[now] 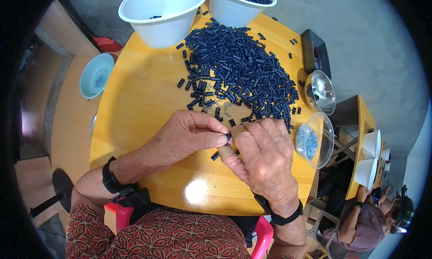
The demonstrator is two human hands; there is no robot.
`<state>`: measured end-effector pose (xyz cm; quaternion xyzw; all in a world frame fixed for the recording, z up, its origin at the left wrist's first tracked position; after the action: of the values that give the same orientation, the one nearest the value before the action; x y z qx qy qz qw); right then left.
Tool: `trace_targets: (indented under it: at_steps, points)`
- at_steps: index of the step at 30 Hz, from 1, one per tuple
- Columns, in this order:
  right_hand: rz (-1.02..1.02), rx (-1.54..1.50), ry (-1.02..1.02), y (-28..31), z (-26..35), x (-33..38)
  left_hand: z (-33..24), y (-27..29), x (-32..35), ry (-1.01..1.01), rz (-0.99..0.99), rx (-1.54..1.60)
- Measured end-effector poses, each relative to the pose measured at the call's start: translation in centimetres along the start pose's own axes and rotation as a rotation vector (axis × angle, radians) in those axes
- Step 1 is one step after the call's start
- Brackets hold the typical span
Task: Sorting and assembling small black plastic components at a table.
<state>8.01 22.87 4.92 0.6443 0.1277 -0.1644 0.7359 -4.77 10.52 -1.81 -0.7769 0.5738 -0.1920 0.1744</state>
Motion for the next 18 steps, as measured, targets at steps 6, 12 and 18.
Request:
trace_targets:
  at_steps: [6, 12, 18]
  points:
    - [0.083, 0.073, 0.031, 0.0, 0.1, 0.1, 0.2, -0.3, 0.1, 0.033, -0.076, -0.237]
    - [0.14, -0.296, -0.159, 0.9, -0.3, -0.4, 0.5, -0.1, 0.0, -0.022, -0.067, -0.186]
    - [0.054, -0.459, -0.348, 0.3, -0.6, 0.2, 0.2, -0.2, 0.0, -0.015, -0.037, -0.219]
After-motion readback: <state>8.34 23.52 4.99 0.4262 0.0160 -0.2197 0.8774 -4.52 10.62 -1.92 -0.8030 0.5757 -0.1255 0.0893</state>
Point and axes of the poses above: each hand's wrist, its own x-axis away from the middle knuckle, its own y-axis out of the back of the hand, z = x × y, the point moved 1 cm from there along -x, towards the middle knuckle, and after that the axes turned 5 degrees about -y, right-handed, at the moved point
